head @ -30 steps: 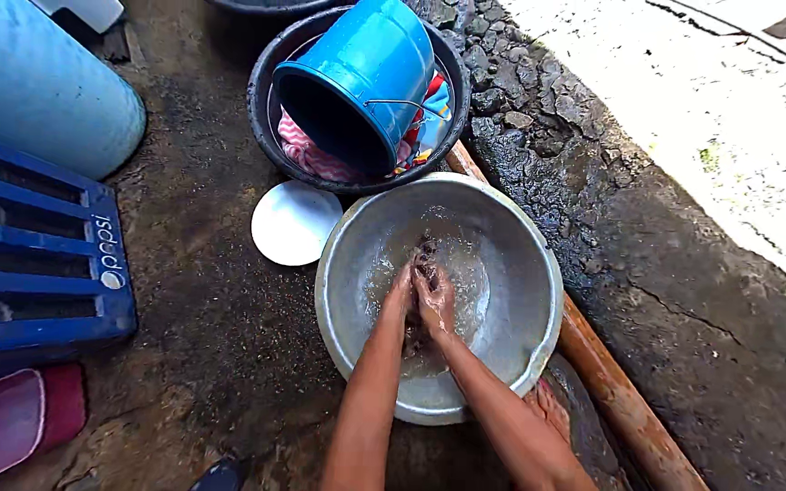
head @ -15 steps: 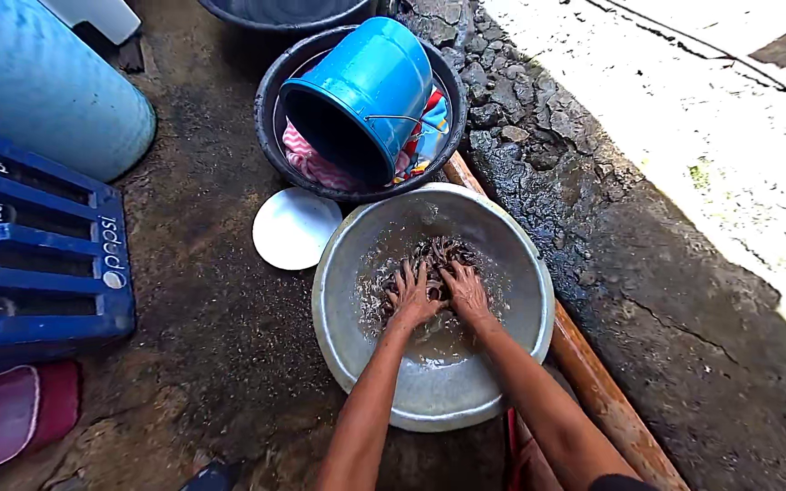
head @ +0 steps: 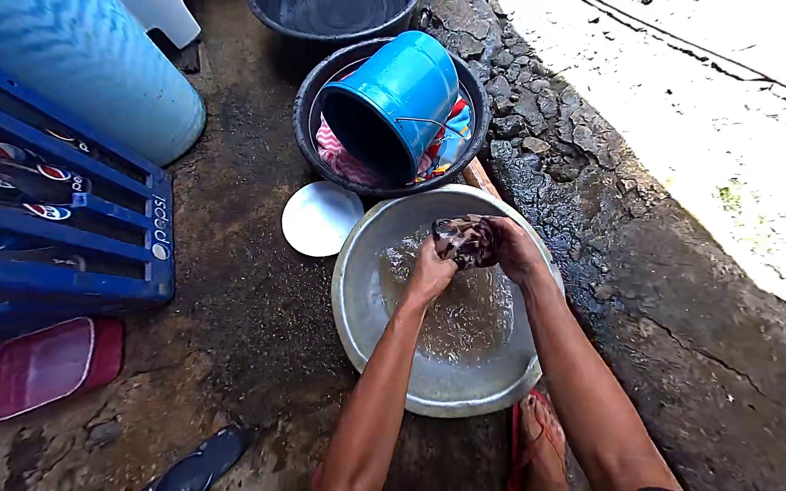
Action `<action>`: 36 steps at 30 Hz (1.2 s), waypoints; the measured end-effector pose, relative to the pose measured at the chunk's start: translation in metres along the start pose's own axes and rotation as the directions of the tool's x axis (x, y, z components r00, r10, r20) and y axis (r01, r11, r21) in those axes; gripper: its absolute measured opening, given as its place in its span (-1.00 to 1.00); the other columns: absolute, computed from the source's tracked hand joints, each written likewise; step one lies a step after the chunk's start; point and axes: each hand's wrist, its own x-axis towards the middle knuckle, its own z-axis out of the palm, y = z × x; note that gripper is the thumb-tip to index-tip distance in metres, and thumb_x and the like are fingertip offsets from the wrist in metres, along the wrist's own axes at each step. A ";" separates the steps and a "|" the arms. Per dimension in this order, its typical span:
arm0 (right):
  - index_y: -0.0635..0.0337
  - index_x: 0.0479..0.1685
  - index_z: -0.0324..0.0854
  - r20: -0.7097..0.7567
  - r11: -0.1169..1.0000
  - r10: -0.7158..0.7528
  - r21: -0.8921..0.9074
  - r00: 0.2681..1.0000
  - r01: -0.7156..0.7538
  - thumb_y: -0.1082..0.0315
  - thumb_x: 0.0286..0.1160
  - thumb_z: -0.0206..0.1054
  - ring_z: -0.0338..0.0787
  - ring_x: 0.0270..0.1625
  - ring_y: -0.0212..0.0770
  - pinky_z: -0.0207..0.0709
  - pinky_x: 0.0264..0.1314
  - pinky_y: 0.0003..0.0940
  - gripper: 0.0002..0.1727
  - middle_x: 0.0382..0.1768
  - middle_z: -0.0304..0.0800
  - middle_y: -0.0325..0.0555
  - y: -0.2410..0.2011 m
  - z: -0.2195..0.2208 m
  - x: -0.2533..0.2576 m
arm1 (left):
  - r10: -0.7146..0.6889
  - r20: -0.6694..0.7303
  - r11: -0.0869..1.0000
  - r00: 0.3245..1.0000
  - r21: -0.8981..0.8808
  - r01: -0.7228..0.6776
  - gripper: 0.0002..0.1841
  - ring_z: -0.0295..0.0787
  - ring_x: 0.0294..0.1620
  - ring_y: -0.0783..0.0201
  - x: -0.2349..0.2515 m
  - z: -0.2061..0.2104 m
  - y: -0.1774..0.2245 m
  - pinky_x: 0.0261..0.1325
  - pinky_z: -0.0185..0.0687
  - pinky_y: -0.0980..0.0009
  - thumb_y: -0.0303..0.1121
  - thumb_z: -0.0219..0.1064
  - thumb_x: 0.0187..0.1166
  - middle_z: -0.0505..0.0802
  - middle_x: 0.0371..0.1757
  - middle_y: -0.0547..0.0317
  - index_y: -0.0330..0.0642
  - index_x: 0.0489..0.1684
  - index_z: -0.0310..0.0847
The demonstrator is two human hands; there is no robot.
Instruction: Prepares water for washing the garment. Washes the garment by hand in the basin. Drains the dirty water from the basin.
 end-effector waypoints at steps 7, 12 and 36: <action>0.08 0.21 0.58 0.225 0.761 0.178 0.586 0.958 -0.279 -0.43 0.69 -0.20 0.84 -0.06 -0.08 0.77 0.01 -0.05 -0.22 -0.11 0.83 0.01 0.025 0.014 -0.006 | 0.142 0.159 0.990 0.977 -0.002 -0.144 -0.32 0.79 0.09 0.27 0.001 -0.012 0.008 0.26 0.72 0.26 -0.44 0.55 0.29 0.80 0.09 -0.03 -0.37 0.45 0.37; 0.16 0.05 0.61 -0.011 0.867 0.053 0.497 0.999 -0.041 0.20 0.76 0.13 0.82 -0.15 -0.17 0.74 -0.05 -0.17 -0.75 -0.22 0.80 -0.07 -0.001 0.051 -0.008 | -0.114 -0.132 0.872 0.985 -0.488 0.036 -0.53 0.65 0.26 0.14 0.006 -0.013 -0.010 0.29 0.63 0.11 -0.18 -0.20 0.89 0.67 0.34 -0.05 -0.11 0.68 0.24; 0.13 -0.59 0.66 0.982 -0.239 -0.095 -0.179 0.161 0.954 0.14 0.37 0.37 0.81 -0.36 0.00 0.63 -0.49 -0.11 -0.71 -0.49 0.72 -0.09 0.026 0.012 -0.117 | -0.428 0.558 0.704 0.711 0.699 -0.124 -0.64 0.71 -0.10 -0.07 -0.008 0.025 0.033 0.01 0.55 -0.12 -0.20 0.28 0.63 0.78 -0.17 -0.23 -0.44 -0.15 0.73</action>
